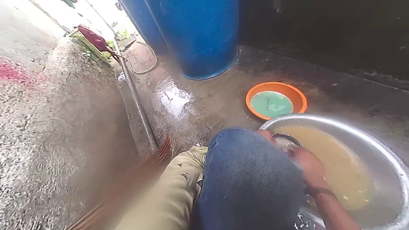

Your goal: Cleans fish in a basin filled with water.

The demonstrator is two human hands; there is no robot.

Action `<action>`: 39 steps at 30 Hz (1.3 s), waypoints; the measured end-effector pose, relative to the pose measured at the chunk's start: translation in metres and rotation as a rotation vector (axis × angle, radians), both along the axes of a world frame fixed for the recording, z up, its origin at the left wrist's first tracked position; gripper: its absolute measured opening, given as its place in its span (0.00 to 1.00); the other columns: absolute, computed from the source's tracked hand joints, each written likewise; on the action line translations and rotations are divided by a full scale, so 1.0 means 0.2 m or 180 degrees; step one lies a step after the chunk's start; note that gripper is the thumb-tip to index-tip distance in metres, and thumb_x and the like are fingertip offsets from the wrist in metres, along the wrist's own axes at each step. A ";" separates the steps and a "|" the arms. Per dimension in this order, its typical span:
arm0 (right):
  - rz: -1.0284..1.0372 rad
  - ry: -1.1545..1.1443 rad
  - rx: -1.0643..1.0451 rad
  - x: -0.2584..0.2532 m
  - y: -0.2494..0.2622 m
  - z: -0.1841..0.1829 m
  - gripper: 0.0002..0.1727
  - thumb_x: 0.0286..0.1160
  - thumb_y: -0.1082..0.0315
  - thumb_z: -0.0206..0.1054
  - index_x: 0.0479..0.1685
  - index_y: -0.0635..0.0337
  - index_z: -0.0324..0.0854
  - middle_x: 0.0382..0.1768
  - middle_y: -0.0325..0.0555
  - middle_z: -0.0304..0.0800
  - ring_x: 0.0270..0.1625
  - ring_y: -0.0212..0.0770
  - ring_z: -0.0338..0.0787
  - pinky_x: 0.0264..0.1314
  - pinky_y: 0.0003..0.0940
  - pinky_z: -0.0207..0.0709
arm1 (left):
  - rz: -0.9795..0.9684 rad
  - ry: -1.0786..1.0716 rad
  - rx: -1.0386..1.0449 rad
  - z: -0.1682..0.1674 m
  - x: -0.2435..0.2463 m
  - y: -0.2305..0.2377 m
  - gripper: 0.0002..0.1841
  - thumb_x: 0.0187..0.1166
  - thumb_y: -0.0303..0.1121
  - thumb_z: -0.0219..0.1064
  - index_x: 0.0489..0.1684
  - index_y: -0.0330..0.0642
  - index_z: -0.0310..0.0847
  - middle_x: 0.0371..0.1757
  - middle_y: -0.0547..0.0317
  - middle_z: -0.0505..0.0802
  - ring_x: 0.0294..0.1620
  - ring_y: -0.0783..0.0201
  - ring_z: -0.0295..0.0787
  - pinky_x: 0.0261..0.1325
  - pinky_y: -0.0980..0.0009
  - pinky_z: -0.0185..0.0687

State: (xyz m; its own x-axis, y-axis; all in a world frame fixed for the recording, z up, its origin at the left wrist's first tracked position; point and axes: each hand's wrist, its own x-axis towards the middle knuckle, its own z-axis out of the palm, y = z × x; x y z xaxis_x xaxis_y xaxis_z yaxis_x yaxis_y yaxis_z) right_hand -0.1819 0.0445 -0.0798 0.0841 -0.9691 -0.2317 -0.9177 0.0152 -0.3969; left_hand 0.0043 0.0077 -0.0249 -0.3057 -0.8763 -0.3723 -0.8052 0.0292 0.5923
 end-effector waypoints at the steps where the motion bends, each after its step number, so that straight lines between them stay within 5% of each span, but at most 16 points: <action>1: -0.0023 0.0058 0.0100 -0.02 0.02 0.01 0.16 0.75 0.61 0.71 0.53 0.62 0.90 0.57 0.70 0.89 0.61 0.73 0.88 0.57 0.78 0.76 | -0.0016 -0.0019 -0.0065 -0.01 0.00 0.00 0.21 0.87 0.41 0.55 0.66 0.37 0.85 0.59 0.38 0.93 0.63 0.42 0.90 0.66 0.40 0.80; 3: -0.0009 0.0080 0.0213 -0.05 0.08 0.05 0.15 0.71 0.65 0.72 0.53 0.63 0.89 0.56 0.72 0.89 0.60 0.75 0.88 0.56 0.79 0.75 | -0.0026 -0.0114 0.0378 0.05 -0.02 -0.01 0.22 0.90 0.40 0.54 0.72 0.37 0.81 0.66 0.37 0.89 0.70 0.41 0.85 0.72 0.39 0.74; 7: 0.0008 0.0037 0.0320 -0.10 0.12 0.05 0.12 0.68 0.69 0.73 0.50 0.59 0.91 0.53 0.71 0.90 0.58 0.75 0.89 0.54 0.80 0.75 | -0.0124 0.0105 -0.0105 -0.30 -0.03 -0.05 0.21 0.85 0.43 0.57 0.63 0.39 0.86 0.58 0.41 0.93 0.62 0.43 0.90 0.63 0.38 0.82; 13: -0.0079 -0.0142 0.0254 -0.12 0.18 0.02 0.15 0.65 0.69 0.73 0.52 0.60 0.89 0.55 0.71 0.89 0.60 0.75 0.88 0.57 0.81 0.74 | -0.0111 -0.0035 0.0459 0.02 -0.02 0.00 0.21 0.89 0.39 0.55 0.71 0.35 0.81 0.65 0.36 0.90 0.70 0.39 0.86 0.73 0.38 0.75; 16: 0.0186 -0.0292 0.0104 -0.14 0.23 0.03 0.17 0.74 0.67 0.69 0.59 0.63 0.87 0.60 0.75 0.87 0.65 0.76 0.85 0.65 0.79 0.71 | 0.0027 0.0059 0.0621 0.24 0.00 0.05 0.20 0.90 0.35 0.54 0.72 0.33 0.80 0.68 0.33 0.88 0.74 0.38 0.82 0.77 0.38 0.70; 18: 0.0933 -0.0159 -0.1052 -0.21 0.22 -0.12 0.15 0.72 0.60 0.64 0.45 0.63 0.90 0.40 0.70 0.92 0.41 0.68 0.92 0.33 0.67 0.81 | 0.0024 0.0007 0.0550 0.20 0.00 0.04 0.20 0.90 0.37 0.55 0.71 0.35 0.82 0.67 0.35 0.89 0.72 0.38 0.84 0.75 0.38 0.73; 19: 0.0676 0.0287 0.0502 -0.12 0.17 0.13 0.19 0.82 0.62 0.61 0.65 0.59 0.85 0.62 0.67 0.88 0.66 0.66 0.88 0.64 0.68 0.78 | 0.0001 -0.0025 0.0577 0.17 0.00 0.03 0.21 0.90 0.38 0.55 0.72 0.36 0.82 0.67 0.36 0.89 0.72 0.39 0.84 0.75 0.38 0.73; 20: 0.0387 0.0234 0.0977 -0.08 0.13 0.19 0.20 0.80 0.66 0.63 0.69 0.61 0.84 0.67 0.69 0.85 0.71 0.69 0.84 0.71 0.71 0.73 | -0.0016 -0.0044 0.0592 0.13 -0.01 0.02 0.21 0.90 0.38 0.55 0.72 0.37 0.81 0.67 0.37 0.89 0.73 0.39 0.84 0.76 0.38 0.72; 22: 0.0164 -0.0035 0.0830 -0.10 0.11 0.14 0.20 0.72 0.69 0.66 0.62 0.65 0.86 0.60 0.74 0.87 0.64 0.75 0.87 0.65 0.77 0.74 | -0.0064 -0.0109 0.0497 0.01 -0.03 0.00 0.21 0.89 0.40 0.56 0.72 0.39 0.82 0.68 0.39 0.90 0.73 0.41 0.84 0.75 0.39 0.74; 24: 0.0124 -0.0106 0.0931 -0.08 0.11 0.18 0.19 0.75 0.71 0.65 0.64 0.66 0.85 0.62 0.74 0.86 0.66 0.75 0.86 0.68 0.76 0.72 | 0.0020 -0.0251 0.0774 0.04 -0.06 -0.01 0.22 0.91 0.39 0.54 0.77 0.41 0.79 0.74 0.41 0.86 0.79 0.42 0.78 0.81 0.40 0.67; 26: 0.0131 -0.0108 0.0993 -0.06 0.11 0.22 0.18 0.77 0.73 0.64 0.64 0.67 0.85 0.63 0.73 0.87 0.67 0.73 0.85 0.69 0.75 0.71 | 0.0022 -0.0165 0.0654 0.03 -0.05 -0.02 0.21 0.90 0.39 0.55 0.73 0.38 0.81 0.70 0.38 0.88 0.75 0.40 0.81 0.78 0.39 0.70; 31: 0.0094 -0.0142 0.0971 -0.01 0.14 0.32 0.17 0.79 0.73 0.63 0.63 0.72 0.84 0.63 0.76 0.86 0.69 0.75 0.84 0.71 0.74 0.70 | 0.0211 0.0021 0.1134 0.56 0.03 0.10 0.20 0.92 0.31 0.53 0.76 0.27 0.76 0.75 0.29 0.82 0.82 0.36 0.74 0.83 0.42 0.63; 34: 0.0110 -0.0120 0.0960 0.01 0.14 0.34 0.17 0.81 0.70 0.63 0.61 0.73 0.85 0.62 0.77 0.86 0.68 0.75 0.84 0.71 0.73 0.70 | 0.0296 0.0211 0.1121 0.63 0.05 0.11 0.19 0.90 0.27 0.54 0.72 0.24 0.77 0.74 0.26 0.82 0.81 0.34 0.73 0.83 0.42 0.60; 37: 0.0105 -0.0239 0.0689 0.15 0.23 0.63 0.17 0.80 0.75 0.61 0.59 0.82 0.82 0.59 0.83 0.85 0.65 0.78 0.85 0.72 0.70 0.68 | 0.0402 0.0306 0.1147 0.64 0.05 0.12 0.18 0.89 0.25 0.55 0.72 0.24 0.78 0.74 0.27 0.82 0.82 0.34 0.72 0.84 0.42 0.60; 39: 0.0539 0.0590 0.1230 0.44 0.30 1.20 0.21 0.90 0.75 0.50 0.74 0.82 0.73 0.74 0.73 0.79 0.79 0.61 0.79 0.85 0.48 0.63 | 0.0415 0.0267 0.1212 0.64 0.04 0.11 0.19 0.89 0.25 0.55 0.74 0.25 0.76 0.76 0.27 0.80 0.83 0.34 0.71 0.85 0.43 0.60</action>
